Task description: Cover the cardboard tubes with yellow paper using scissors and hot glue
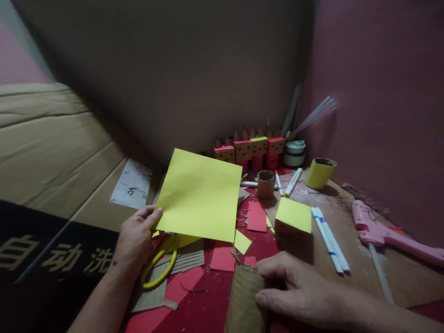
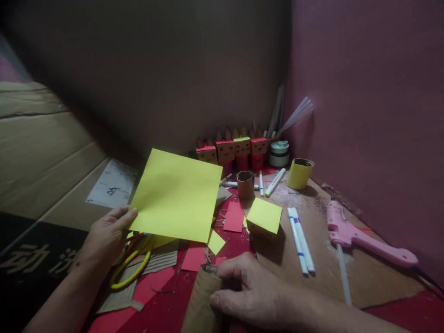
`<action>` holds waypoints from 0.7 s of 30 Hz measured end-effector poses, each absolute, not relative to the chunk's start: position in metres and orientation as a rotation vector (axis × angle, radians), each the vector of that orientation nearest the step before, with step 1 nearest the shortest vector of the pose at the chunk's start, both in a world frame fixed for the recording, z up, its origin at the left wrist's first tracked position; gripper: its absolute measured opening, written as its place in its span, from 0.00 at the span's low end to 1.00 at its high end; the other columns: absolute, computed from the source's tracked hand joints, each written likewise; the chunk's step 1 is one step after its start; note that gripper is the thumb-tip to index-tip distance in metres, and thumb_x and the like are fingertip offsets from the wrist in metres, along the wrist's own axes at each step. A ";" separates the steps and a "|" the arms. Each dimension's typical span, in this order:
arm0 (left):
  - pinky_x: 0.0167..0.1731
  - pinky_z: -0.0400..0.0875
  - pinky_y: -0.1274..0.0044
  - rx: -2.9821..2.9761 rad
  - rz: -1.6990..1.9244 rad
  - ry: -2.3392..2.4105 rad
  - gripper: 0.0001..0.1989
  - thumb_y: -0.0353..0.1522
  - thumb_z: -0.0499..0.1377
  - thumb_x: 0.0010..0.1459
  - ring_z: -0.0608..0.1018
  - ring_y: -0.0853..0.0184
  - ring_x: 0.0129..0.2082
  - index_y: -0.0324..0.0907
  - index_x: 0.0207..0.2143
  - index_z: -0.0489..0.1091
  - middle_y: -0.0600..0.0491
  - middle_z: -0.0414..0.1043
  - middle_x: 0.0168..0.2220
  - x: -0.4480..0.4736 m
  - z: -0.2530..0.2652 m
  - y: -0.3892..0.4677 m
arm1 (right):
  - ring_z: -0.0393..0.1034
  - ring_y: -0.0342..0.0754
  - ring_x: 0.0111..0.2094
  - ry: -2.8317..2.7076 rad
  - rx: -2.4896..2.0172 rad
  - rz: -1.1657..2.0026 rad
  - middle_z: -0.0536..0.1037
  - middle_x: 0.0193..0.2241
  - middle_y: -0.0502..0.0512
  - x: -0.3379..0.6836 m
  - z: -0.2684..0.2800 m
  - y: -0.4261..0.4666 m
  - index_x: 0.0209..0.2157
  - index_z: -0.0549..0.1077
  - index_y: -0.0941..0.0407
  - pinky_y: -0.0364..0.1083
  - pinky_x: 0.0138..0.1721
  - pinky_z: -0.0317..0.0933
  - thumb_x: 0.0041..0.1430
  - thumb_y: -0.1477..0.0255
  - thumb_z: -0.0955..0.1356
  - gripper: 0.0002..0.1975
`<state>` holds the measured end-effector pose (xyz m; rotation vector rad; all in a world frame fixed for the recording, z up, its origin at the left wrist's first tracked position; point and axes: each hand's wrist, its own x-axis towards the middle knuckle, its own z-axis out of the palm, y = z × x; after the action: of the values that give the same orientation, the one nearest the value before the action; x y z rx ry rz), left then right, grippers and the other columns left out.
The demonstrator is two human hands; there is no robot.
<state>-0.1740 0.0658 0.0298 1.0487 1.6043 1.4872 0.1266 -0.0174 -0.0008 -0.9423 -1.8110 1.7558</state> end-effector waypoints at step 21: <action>0.15 0.68 0.79 1.072 1.491 1.619 0.13 0.36 0.66 0.39 0.73 0.69 0.16 0.41 0.29 0.71 0.58 0.73 0.21 -0.176 0.026 0.065 | 0.72 0.50 0.38 -1.698 -0.704 1.723 0.79 0.33 0.56 0.129 0.001 -0.015 0.37 0.80 0.59 0.46 0.41 0.64 0.60 0.73 0.67 0.10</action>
<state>-0.1756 0.0650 0.0260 1.0718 1.6192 1.4912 0.1291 -0.0149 0.0005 -0.7039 -1.6982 1.7227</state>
